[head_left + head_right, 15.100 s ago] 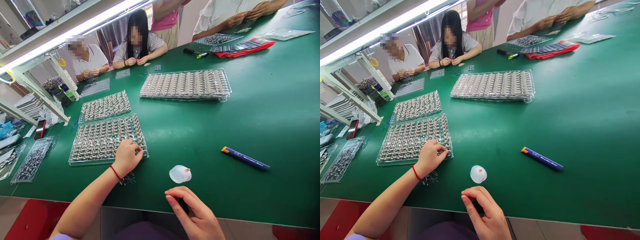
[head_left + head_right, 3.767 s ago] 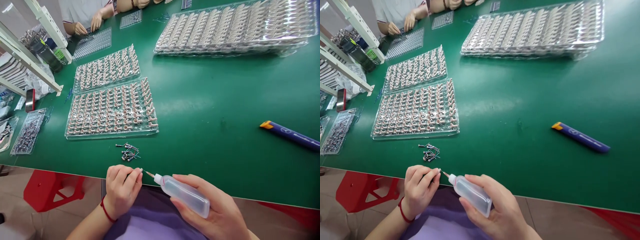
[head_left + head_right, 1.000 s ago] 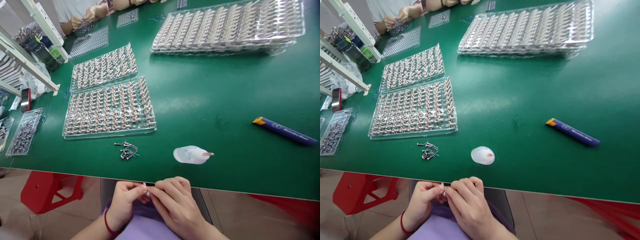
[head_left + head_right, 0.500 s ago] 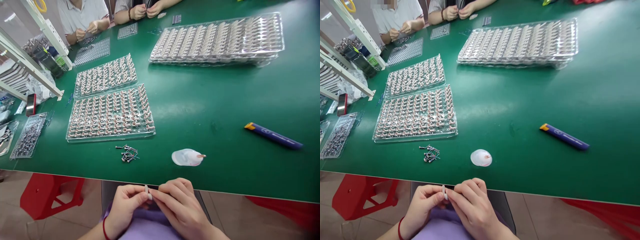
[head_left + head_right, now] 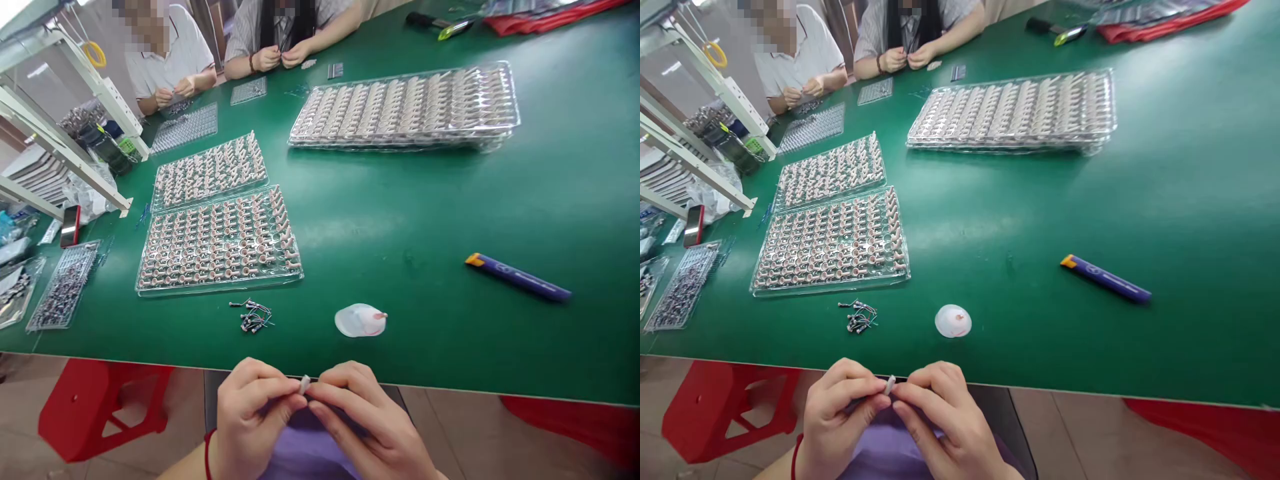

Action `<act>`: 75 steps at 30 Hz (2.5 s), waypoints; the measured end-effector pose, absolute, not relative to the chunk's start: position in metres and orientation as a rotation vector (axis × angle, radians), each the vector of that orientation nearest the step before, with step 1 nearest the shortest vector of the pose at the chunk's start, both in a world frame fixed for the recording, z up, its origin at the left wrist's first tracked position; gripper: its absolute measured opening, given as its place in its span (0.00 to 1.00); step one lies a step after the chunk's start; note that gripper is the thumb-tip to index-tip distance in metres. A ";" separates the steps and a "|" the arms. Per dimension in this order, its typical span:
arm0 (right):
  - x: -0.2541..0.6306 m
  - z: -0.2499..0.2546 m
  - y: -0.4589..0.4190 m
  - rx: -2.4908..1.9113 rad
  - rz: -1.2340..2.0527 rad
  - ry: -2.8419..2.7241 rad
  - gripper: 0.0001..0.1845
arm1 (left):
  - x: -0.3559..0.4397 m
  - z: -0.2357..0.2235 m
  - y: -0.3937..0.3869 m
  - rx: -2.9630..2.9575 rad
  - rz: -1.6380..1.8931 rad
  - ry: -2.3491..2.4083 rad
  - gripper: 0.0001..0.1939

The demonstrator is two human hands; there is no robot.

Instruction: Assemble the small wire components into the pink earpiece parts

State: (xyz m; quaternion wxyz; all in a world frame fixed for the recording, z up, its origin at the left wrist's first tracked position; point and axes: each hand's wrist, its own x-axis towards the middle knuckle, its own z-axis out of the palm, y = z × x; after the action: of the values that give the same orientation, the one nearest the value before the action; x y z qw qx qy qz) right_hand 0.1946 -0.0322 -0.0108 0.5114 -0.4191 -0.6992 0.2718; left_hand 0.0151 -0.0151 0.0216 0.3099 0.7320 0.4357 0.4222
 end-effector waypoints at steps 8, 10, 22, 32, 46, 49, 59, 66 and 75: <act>0.193 -0.012 -0.033 -0.998 0.732 -1.651 0.12 | 0.018 0.034 -0.011 2.306 1.098 1.032 0.11; 0.194 -0.014 -0.032 -1.003 0.723 -1.647 0.12 | 0.018 0.034 -0.008 2.318 1.087 1.025 0.12; 0.201 -0.017 -0.026 -1.101 0.732 -1.404 0.07 | 0.022 0.050 0.005 2.178 0.923 1.190 0.05; 0.199 -0.013 -0.029 -1.048 0.592 -1.409 0.12 | 0.024 0.053 -0.002 2.191 0.921 1.225 0.07; 0.207 0.001 -0.020 -0.936 0.316 -1.717 0.14 | 0.023 0.057 -0.003 2.159 0.890 1.147 0.10; 0.209 -0.002 -0.020 -1.017 0.290 -1.724 0.14 | 0.022 0.057 -0.003 2.115 0.879 1.150 0.10; 0.212 -0.007 -0.023 -1.078 0.514 -1.624 0.11 | 0.019 0.055 -0.005 1.938 0.846 1.186 0.09; 0.209 0.000 -0.018 -1.031 0.572 -1.660 0.09 | 0.022 0.057 -0.005 1.977 0.867 1.138 0.10; 0.199 0.006 -0.018 -1.091 0.728 -1.574 0.12 | 0.029 0.056 -0.004 2.145 0.933 0.995 0.12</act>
State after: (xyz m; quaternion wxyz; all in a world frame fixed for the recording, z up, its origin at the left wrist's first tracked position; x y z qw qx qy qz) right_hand 0.1992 -0.0182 0.0057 0.5198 -0.4549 -0.6563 0.3036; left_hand 0.0287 -0.0036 0.0562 0.2956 0.8061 0.3740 0.3506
